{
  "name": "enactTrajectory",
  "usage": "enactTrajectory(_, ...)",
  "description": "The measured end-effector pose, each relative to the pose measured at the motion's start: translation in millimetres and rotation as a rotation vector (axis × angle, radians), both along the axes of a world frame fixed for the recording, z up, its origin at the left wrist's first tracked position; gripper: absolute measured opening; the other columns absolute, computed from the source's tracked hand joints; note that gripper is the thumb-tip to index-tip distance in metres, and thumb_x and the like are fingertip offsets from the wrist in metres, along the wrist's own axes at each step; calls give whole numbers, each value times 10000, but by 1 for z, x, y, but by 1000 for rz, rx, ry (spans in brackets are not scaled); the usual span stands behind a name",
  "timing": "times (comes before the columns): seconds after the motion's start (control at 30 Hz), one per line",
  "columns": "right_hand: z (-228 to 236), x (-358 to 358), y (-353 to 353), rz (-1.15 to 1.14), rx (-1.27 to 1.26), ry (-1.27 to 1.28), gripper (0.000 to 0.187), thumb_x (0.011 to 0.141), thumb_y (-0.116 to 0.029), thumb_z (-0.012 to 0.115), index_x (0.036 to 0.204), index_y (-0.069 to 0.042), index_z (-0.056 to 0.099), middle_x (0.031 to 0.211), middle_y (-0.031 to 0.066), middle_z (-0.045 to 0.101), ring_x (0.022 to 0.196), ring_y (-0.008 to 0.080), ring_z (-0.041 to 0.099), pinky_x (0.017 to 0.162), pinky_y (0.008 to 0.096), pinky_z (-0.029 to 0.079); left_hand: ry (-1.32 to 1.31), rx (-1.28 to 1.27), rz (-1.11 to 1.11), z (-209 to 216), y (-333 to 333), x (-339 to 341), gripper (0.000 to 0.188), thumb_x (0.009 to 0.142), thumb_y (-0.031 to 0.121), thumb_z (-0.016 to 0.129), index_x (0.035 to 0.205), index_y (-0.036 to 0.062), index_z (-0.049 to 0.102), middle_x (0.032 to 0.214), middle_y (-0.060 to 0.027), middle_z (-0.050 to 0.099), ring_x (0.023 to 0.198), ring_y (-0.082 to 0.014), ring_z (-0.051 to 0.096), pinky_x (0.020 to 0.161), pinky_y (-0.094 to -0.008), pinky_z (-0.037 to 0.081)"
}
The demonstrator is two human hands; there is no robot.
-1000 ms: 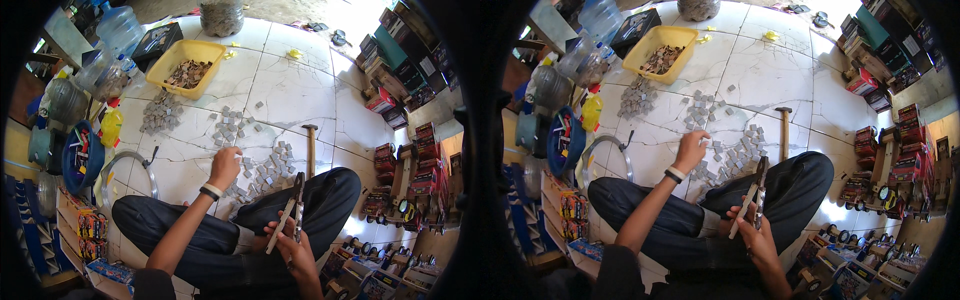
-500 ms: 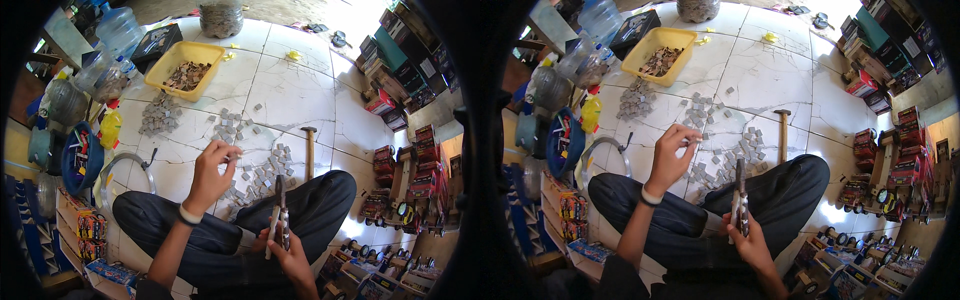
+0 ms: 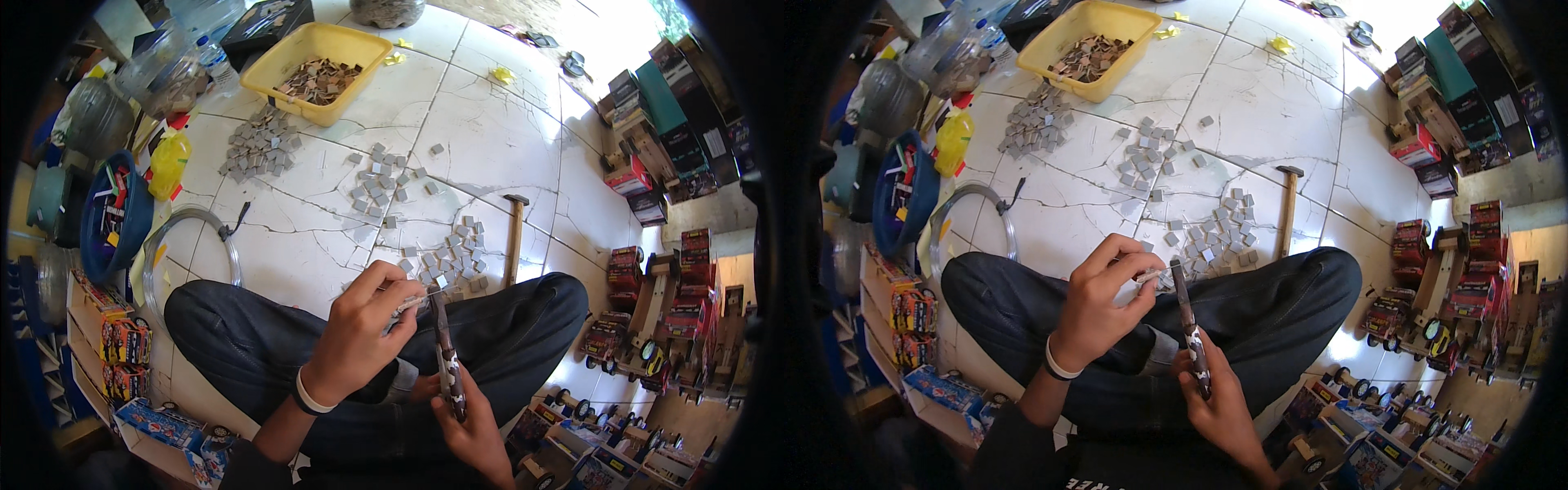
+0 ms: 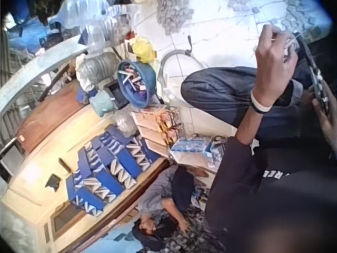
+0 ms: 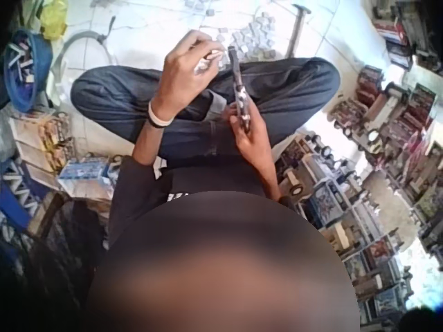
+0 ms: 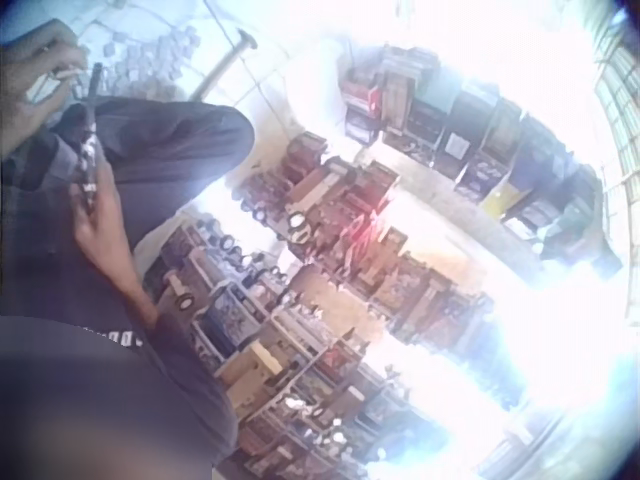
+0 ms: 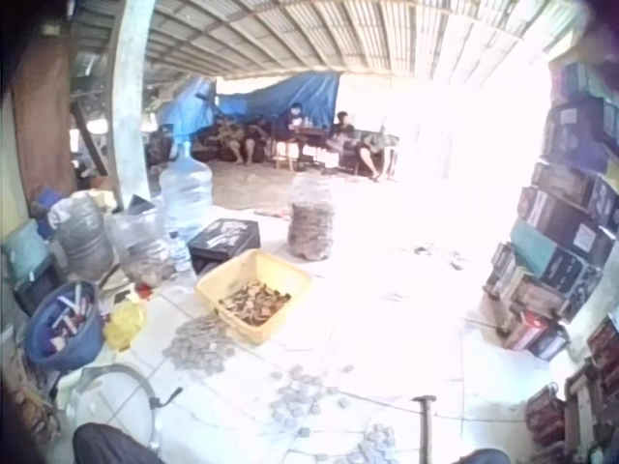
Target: The person sits cross-legged on a tiled floor and repeatedly picks up small gray metal pieces, trims them with pliers, and places them back on the floor. A hammer is used briefly to tap a piece. The person continues this cycle throughout the clip.
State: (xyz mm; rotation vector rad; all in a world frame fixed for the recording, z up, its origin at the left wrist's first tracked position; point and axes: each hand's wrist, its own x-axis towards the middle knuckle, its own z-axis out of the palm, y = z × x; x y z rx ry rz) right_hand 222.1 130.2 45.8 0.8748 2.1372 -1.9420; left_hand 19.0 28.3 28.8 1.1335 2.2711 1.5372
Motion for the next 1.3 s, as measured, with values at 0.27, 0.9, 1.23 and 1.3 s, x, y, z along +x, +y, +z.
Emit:
enactTrajectory(0.27, 9, -8, -2, 27, 58, 25, 638, 934, 102, 597, 1532, 19, 391, 1141, 148, 621, 1062, 244, 646, 966, 349, 496, -2, -1, 25, -2, -5, -3, 274, 802, -68, 724, 1057, 22, 680, 1014, -112, 596, 844, -275, 700, 751, -377, 567)
enactTrajectory(0.9, 15, -5, -3, 16, -61, -39, 599, 1006, 5, 585, 1563, 15, 363, 1037, 112, 610, 874, 191, 624, 808, 345, 510, -56, 51, 28, -5, -6, 2, 263, 816, -67, 745, 1067, 12, 730, 1015, -139, 660, 869, -272, 721, 768, -355, 571)
enactTrajectory(1.23, 17, -15, -20, 84, 537, -37, 986, 723, 171, 592, 1629, -68, 288, 969, 203, 487, 823, 369, 570, 732, 466, 486, 35, 200, 226, 1, -5, 17, 212, 853, -100, 723, 1056, -59, 765, 949, -186, 769, 876, -254, 771, 744, -306, 603)
enactTrajectory(1.3, 22, -15, -18, 91, 561, -21, 980, 734, 168, 593, 1632, -83, 291, 979, 198, 494, 839, 372, 572, 742, 475, 487, 65, 190, 219, 6, -5, 17, 236, 826, -123, 710, 1045, -56, 766, 951, -186, 768, 875, -266, 773, 748, -312, 602)
